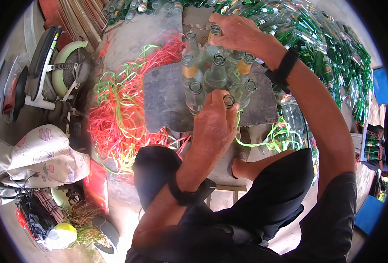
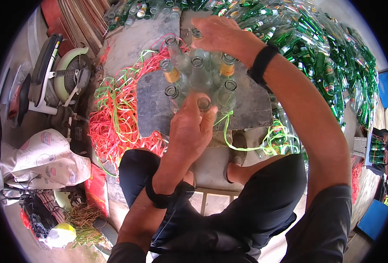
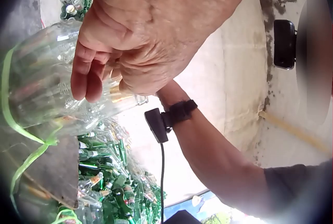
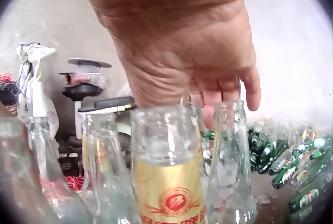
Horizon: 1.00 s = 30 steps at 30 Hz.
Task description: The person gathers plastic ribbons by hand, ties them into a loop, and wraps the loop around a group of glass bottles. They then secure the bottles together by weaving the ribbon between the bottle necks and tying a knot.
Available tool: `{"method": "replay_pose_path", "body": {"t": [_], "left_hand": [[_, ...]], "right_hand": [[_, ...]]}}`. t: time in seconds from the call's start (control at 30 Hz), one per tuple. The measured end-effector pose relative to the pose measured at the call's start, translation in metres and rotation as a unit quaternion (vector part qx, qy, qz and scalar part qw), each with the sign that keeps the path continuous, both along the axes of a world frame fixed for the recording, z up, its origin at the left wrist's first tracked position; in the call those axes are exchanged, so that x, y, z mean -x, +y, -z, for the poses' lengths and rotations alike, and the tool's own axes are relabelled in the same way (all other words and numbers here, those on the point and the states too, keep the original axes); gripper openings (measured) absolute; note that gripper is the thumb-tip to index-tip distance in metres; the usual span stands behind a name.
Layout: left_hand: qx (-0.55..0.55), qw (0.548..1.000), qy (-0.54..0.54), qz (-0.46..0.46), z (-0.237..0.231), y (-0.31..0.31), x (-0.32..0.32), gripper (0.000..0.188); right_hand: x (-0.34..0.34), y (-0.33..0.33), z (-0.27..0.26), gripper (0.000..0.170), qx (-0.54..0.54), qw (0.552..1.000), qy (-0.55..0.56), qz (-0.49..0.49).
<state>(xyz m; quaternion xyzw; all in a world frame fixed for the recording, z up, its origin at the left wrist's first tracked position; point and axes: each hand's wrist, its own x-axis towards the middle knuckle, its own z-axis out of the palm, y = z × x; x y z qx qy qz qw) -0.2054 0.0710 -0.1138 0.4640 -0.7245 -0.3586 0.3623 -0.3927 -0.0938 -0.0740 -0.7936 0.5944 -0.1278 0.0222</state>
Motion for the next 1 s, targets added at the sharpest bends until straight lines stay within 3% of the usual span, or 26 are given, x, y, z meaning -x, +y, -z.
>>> {"method": "replay_pose_path", "body": {"t": [0.07,0.13,0.17,0.23,0.37,0.43,0.63,0.73,1.0], "left_hand": [[-0.002,1.000,0.018,0.009,0.003,0.000,-0.001,0.023],[-0.021,1.000,0.011,0.011,-0.004,0.001,-0.001,0.025],[-0.041,0.999,0.002,0.014,-0.006,0.001,-0.002,0.027],[-0.042,0.999,-0.003,0.014,-0.005,0.001,-0.002,0.028],[-0.035,0.999,-0.017,0.013,-0.004,0.003,-0.001,0.030],[-0.036,0.999,-0.023,0.013,-0.003,0.003,-0.002,0.031],[0.015,0.999,-0.026,-0.011,0.007,0.002,0.000,0.028],[0.016,0.999,-0.032,-0.007,0.003,0.002,0.000,0.032],[0.032,0.999,-0.029,-0.002,0.004,0.002,0.000,0.036]], "right_hand": [[0.002,0.009,-0.005,0.044,0.007,1.000,0.000,0.014],[-0.002,0.021,-0.014,0.044,0.131,0.991,-0.002,-0.010],[-0.003,0.028,-0.019,0.044,0.132,0.991,-0.002,-0.012],[-0.009,0.049,-0.032,0.035,-0.072,0.995,-0.057,-0.046],[-0.027,0.080,-0.028,0.029,-0.058,0.995,0.043,-0.062],[-0.030,0.082,-0.018,0.030,0.001,0.993,0.083,-0.080],[-0.026,0.081,-0.008,0.024,0.051,0.992,-0.004,-0.112],[-0.027,0.082,-0.017,0.026,-0.042,0.993,0.009,-0.112],[-0.025,0.085,-0.010,0.026,-0.011,0.991,0.003,-0.130]]}}
